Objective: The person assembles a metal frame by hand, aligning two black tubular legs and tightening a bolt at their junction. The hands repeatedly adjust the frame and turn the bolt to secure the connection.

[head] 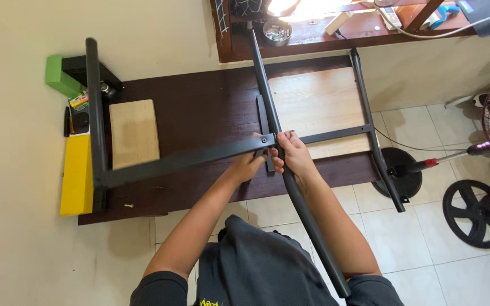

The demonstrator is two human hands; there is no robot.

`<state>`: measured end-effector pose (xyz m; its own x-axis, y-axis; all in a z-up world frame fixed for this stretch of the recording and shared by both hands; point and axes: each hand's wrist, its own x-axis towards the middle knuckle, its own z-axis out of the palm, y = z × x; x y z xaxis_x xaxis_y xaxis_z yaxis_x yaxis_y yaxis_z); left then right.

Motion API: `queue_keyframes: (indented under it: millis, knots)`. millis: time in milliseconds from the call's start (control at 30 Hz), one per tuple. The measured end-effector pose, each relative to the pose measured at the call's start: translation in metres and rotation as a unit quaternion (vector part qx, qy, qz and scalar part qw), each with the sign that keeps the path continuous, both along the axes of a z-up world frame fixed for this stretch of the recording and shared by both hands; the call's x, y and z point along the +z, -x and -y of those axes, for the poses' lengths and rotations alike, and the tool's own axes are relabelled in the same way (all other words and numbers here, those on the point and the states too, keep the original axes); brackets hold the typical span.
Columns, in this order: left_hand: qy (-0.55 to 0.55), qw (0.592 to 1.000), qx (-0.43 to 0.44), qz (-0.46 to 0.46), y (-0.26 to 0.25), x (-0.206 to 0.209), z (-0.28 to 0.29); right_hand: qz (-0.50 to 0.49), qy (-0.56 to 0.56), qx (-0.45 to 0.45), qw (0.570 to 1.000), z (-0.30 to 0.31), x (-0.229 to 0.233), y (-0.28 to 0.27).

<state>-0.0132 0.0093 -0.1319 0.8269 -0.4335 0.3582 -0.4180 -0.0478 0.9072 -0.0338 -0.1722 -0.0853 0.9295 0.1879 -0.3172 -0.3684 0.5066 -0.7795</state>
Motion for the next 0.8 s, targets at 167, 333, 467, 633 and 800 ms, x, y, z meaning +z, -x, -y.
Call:
queue_keyframes:
  millis: [167, 333, 467, 633, 800]
  knots:
    - [0.028, 0.996, -0.024, -0.085, 0.008, -0.009, 0.0, 0.006, 0.032, 0.01, 0.999, -0.003, 0.001, 0.008]
    - [0.08, 0.988, -0.066, -0.118, 0.014, -0.008, -0.008, -0.003, 0.006, 0.012, 1.0, -0.006, -0.007, 0.009]
    - [0.116, 0.975, -0.077, -0.172, 0.018, -0.007, -0.01, -0.006, 0.01, 0.011, 1.0, -0.007, -0.008, 0.013]
    - [0.078, 0.99, -0.009, -0.114, 0.023, -0.009, -0.016, 0.028, 0.031, 0.022, 0.999, -0.014, -0.002, 0.021]
    - [0.254, 0.96, 0.006, -0.117, 0.031, -0.008, -0.006, 0.003, 0.046, 0.035, 0.998, -0.023, 0.005, 0.022]
